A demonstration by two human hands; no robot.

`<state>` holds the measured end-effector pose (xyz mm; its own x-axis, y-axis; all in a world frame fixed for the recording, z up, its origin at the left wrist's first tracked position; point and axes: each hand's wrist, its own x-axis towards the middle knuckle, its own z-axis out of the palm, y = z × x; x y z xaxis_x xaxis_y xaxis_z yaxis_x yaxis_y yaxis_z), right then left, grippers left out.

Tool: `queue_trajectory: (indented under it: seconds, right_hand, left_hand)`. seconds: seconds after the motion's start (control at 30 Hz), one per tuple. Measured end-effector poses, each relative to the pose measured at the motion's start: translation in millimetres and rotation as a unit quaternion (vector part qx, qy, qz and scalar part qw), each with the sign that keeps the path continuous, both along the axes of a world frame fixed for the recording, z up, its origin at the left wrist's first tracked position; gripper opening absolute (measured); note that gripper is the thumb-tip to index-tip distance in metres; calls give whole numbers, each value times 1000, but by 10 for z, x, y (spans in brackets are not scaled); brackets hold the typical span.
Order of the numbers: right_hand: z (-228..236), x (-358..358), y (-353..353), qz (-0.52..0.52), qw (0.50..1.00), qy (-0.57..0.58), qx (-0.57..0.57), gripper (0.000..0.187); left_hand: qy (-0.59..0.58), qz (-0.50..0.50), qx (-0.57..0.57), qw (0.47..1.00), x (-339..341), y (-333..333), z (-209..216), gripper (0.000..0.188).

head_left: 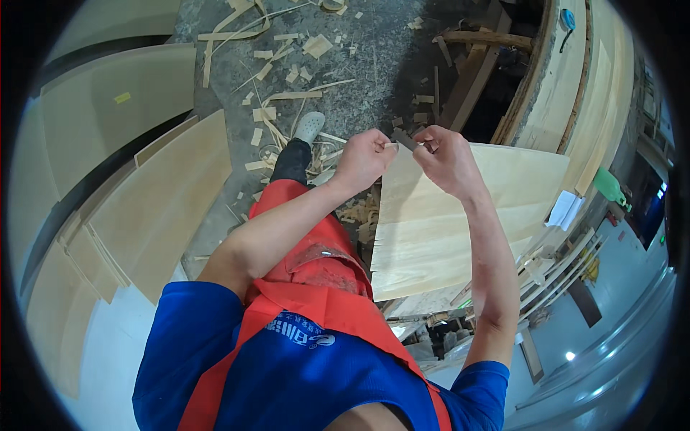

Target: Wiping a wooden panel with a cloth and using a scraper tool to refine the edges.

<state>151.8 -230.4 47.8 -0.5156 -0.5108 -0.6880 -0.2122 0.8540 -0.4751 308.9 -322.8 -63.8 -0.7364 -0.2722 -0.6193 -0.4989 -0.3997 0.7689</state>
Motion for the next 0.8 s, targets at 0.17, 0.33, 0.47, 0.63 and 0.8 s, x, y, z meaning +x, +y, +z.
queue_trajectory:
  seconds: [0.17,0.33,0.47,0.63,0.8]
  right_hand:
    - [14,-11,-41,13,1000,-8,12,27]
    - [-17,-14,1,8,1000,-14,15,26]
    - [-1,3,-16,11,1000,-14,5,25]
    - [15,19,-5,21,1000,-1,-6,24]
    - [37,31,-18,10,1000,-16,-4,23]
  left_hand:
    - [-2,4,-8,1000,-8,-16,50,19]
    - [-19,7,4,1000,-23,-31,92,17]
    - [-21,4,8,1000,-8,-18,33,17]
    - [-19,5,-15,1000,-17,-2,35,17]
    - [-13,6,-35,999,-11,-3,46,18]
